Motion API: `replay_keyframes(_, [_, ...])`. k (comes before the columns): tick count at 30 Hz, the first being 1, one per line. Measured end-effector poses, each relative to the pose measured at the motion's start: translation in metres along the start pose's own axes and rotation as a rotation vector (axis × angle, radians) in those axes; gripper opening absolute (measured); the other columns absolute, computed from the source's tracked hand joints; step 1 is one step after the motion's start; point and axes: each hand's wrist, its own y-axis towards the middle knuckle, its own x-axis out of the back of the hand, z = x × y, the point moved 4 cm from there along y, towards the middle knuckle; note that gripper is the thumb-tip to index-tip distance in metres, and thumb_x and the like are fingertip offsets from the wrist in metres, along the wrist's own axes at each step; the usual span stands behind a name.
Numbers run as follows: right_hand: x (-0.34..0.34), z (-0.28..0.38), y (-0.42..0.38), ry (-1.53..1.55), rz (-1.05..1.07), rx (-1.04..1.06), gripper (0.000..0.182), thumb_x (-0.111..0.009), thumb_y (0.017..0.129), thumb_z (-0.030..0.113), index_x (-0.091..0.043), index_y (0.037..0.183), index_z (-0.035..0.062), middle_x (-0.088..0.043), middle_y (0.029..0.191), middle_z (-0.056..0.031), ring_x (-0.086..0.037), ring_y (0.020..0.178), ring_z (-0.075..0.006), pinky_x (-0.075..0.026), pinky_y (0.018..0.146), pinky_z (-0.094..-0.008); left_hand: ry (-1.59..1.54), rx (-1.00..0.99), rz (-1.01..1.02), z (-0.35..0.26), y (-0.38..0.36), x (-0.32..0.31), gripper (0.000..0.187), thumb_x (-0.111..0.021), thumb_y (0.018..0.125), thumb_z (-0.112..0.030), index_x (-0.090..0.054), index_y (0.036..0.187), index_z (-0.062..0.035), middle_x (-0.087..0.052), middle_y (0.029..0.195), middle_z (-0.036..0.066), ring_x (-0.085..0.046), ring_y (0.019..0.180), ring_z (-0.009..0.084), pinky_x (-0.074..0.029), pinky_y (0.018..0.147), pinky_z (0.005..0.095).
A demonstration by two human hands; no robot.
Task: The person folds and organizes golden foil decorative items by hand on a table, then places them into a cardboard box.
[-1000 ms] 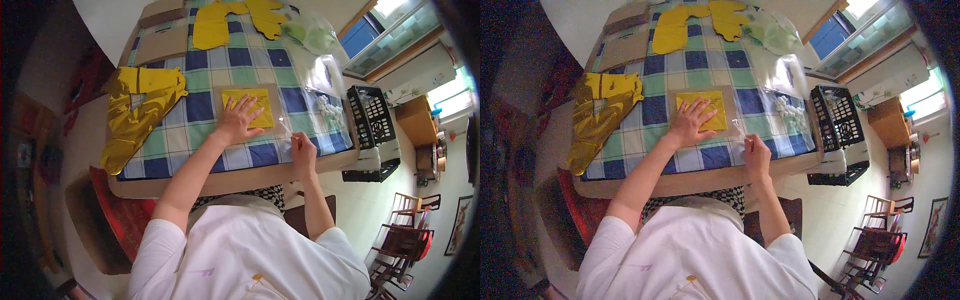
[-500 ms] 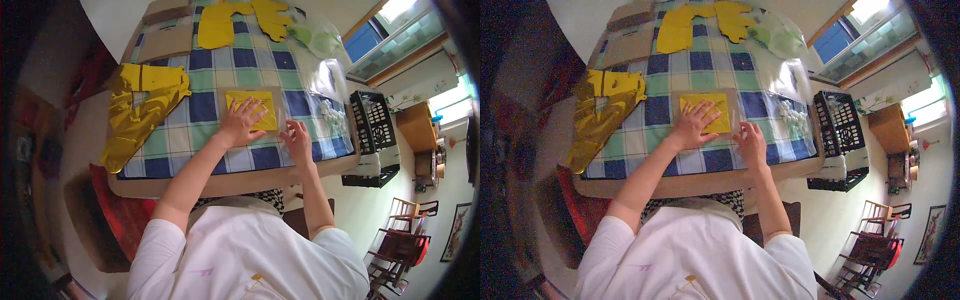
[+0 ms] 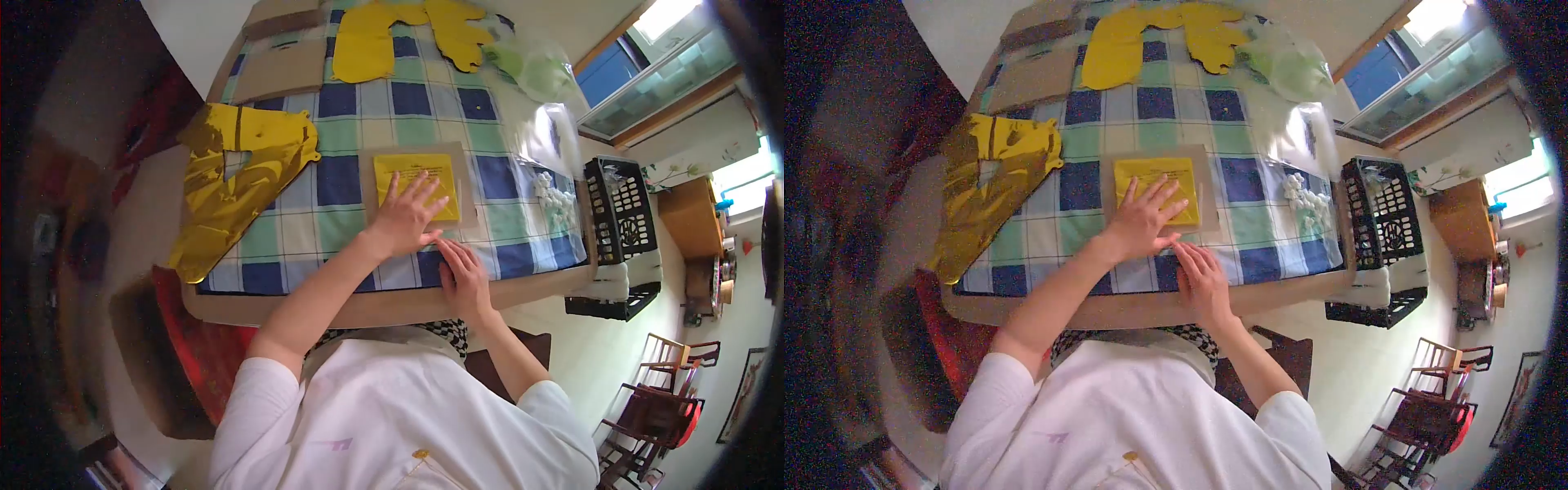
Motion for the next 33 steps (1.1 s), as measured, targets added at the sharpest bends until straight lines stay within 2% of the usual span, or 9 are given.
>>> replay_keyframes(4, [-0.001,-0.003,0.000,0.011,0.047,0.003,0.043,-0.056,0.078,0.000,-0.055,0.121,0.0042,-0.057,0.124,-0.0135,-0.052,0.118,-0.0305,-0.037,0.103,-0.0456,0.022,0.014,-0.027,0.003,0.000,-0.003,0.060,-0.063,0.079,-0.043,-0.052,0.132,-0.0186,-0.039,0.144,0.013,-0.026,0.139,0.0296,-0.018,0.108,0.0618])
replay_keyframes(8, [-0.004,-0.008,-0.003,-0.037,0.086,0.043,0.046,-0.057,0.075,0.001,-0.055,0.121,0.0055,-0.056,0.126,-0.0113,-0.050,0.120,-0.0291,-0.035,0.104,-0.0456,0.013,0.005,-0.018,0.004,0.002,0.000,0.057,-0.064,0.079,-0.040,-0.053,0.131,-0.0186,-0.041,0.142,0.012,-0.028,0.138,0.0301,-0.020,0.108,0.0608])
replay_keyframes(14, [-0.003,-0.004,-0.004,-0.061,0.078,0.043,0.047,-0.058,0.073,0.001,-0.056,0.120,0.0070,-0.056,0.126,-0.0102,-0.050,0.120,-0.0281,-0.035,0.104,-0.0457,0.111,0.099,-0.234,0.025,0.003,-0.019,0.038,-0.060,0.085,-0.031,-0.059,0.120,-0.0181,-0.047,0.138,0.008,-0.036,0.134,0.0250,-0.023,0.107,0.0590])
replay_keyframes(17, [0.000,-0.003,-0.003,-0.055,0.073,0.039,0.044,-0.057,0.075,0.001,-0.057,0.119,0.0070,-0.056,0.124,-0.0104,-0.050,0.119,-0.0281,-0.035,0.103,-0.0458,0.057,0.109,-0.213,0.050,0.001,0.005,0.034,-0.058,0.087,-0.027,-0.057,0.121,-0.0205,-0.050,0.134,0.007,-0.045,0.126,0.0265,-0.026,0.105,0.0588])
replay_keyframes(19, [-0.002,-0.004,0.000,-0.039,0.072,0.050,0.042,-0.056,0.077,0.001,-0.056,0.118,0.0066,-0.056,0.124,-0.0105,-0.051,0.118,-0.0282,-0.036,0.103,-0.0455,0.043,0.071,-0.199,0.051,-0.004,0.003,0.034,-0.058,0.088,-0.027,-0.057,0.121,-0.0193,-0.050,0.133,0.008,-0.045,0.127,0.0272,-0.026,0.106,0.0576])
replay_keyframes(22, [-0.005,-0.011,0.014,0.033,0.148,-0.069,0.039,-0.055,0.080,0.002,-0.055,0.119,0.0059,-0.055,0.125,-0.0109,-0.049,0.119,-0.0281,-0.036,0.102,-0.0454,-0.006,0.032,-0.147,0.041,-0.008,0.005,0.035,-0.058,0.088,-0.028,-0.057,0.121,-0.0177,-0.050,0.133,0.010,-0.044,0.128,0.0277,-0.027,0.107,0.0562])
replay_keyframes(25, [-0.015,-0.005,0.028,-0.048,0.069,0.076,0.040,-0.055,0.082,0.004,-0.053,0.122,0.0058,-0.052,0.128,-0.0109,-0.047,0.121,-0.0279,-0.035,0.103,-0.0455,-0.070,-0.016,-0.106,0.031,-0.010,0.009,0.036,-0.060,0.087,-0.027,-0.057,0.121,-0.0156,-0.049,0.134,0.011,-0.043,0.128,0.0277,-0.028,0.107,0.0547])
replay_keyframes(29, [-0.024,-0.003,0.034,-0.108,0.091,0.097,0.046,-0.057,0.081,0.004,-0.052,0.126,0.0056,-0.050,0.132,-0.0113,-0.045,0.125,-0.0277,-0.033,0.106,-0.0459,-0.135,-0.015,-0.052,0.030,-0.012,0.020,0.038,-0.062,0.084,-0.024,-0.057,0.121,-0.0133,-0.048,0.134,0.011,-0.042,0.129,0.0272,-0.031,0.106,0.0538])
replay_keyframes(33, [-0.027,-0.002,0.036,-0.129,0.115,0.103,0.050,-0.055,0.080,0.002,-0.051,0.129,0.0048,-0.050,0.134,-0.0119,-0.044,0.127,-0.0274,-0.034,0.106,-0.0454,-0.046,-0.068,-0.096,0.029,-0.011,0.019,0.036,-0.063,0.083,-0.021,-0.059,0.118,-0.0125,-0.048,0.134,0.011,-0.043,0.128,0.0268,-0.033,0.105,0.0531])
